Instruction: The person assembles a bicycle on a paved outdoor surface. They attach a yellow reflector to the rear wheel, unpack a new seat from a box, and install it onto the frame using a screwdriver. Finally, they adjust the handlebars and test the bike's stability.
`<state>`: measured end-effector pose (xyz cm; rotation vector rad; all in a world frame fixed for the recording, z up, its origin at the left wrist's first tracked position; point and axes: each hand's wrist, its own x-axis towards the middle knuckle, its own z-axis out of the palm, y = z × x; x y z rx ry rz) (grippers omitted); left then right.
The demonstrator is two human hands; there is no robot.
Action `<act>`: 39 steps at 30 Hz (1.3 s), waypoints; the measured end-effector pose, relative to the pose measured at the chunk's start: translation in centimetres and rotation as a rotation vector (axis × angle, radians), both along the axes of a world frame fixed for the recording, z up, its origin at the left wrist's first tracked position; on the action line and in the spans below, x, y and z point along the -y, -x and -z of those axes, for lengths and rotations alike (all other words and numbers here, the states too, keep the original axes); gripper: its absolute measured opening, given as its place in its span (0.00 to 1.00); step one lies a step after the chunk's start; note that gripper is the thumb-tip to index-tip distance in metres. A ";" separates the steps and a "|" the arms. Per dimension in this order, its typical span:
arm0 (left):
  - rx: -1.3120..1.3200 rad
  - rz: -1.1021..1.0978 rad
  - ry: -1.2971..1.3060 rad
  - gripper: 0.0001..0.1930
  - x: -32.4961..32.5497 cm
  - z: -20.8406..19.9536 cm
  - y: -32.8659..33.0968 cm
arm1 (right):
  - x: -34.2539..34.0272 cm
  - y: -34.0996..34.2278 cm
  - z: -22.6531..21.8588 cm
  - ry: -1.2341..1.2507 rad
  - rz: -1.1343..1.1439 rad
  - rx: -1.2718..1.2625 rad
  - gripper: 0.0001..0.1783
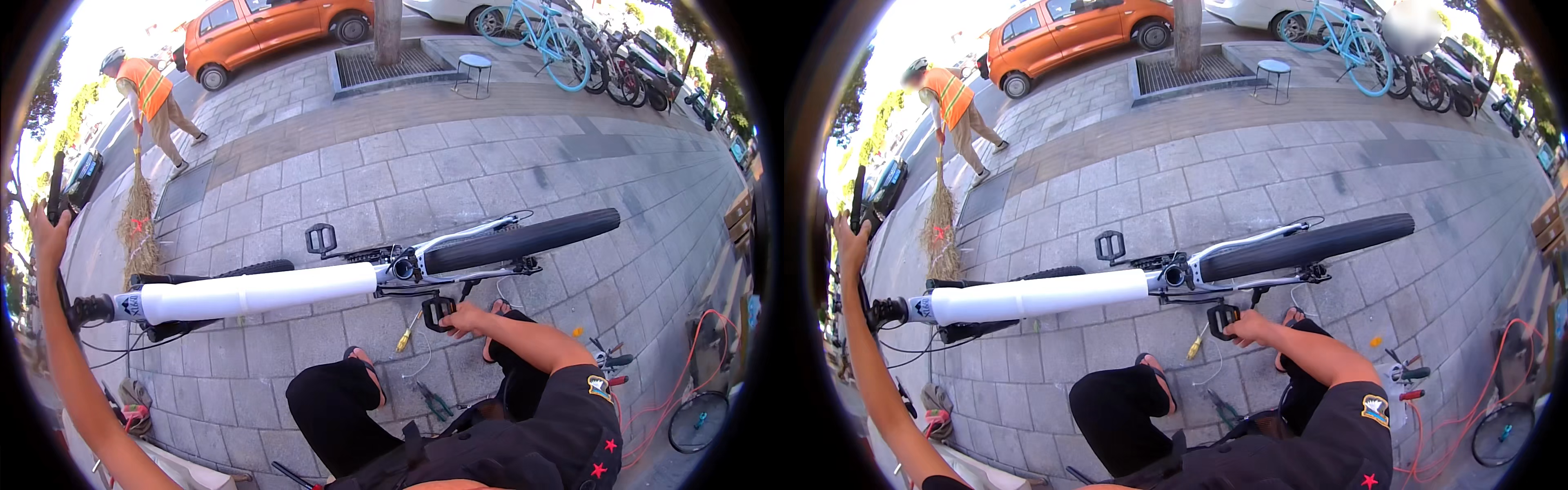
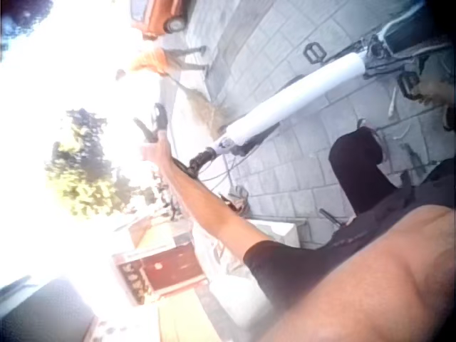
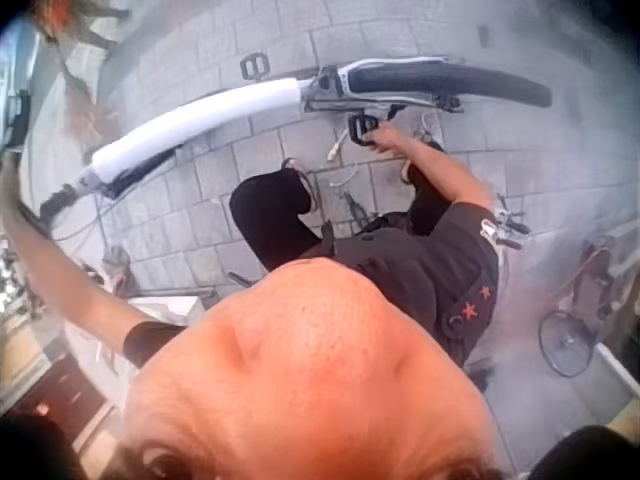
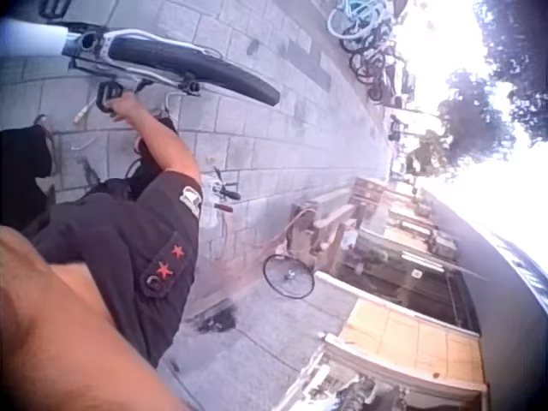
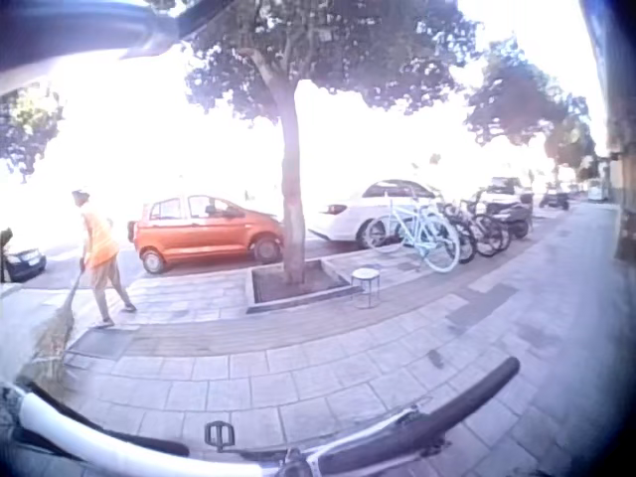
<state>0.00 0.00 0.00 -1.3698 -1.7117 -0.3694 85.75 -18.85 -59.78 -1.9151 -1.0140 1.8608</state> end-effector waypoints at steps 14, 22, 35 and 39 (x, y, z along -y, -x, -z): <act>0.201 0.052 0.777 0.29 39.0 9.7 -36.1 | 4.0 8.9 -6.9 -0.298 0.175 -0.237 0.21; 0.172 0.019 0.379 0.48 42.2 13.0 -20.0 | 4.7 7.1 -7.4 -0.440 0.119 -0.071 0.23; 0.457 -0.279 0.332 0.35 37.8 13.1 -14.6 | 4.4 6.6 -7.8 -0.354 0.137 -0.118 0.27; 0.282 -0.547 0.348 0.30 37.3 13.1 -16.3 | 4.3 6.3 -8.2 -0.272 0.095 -0.133 0.27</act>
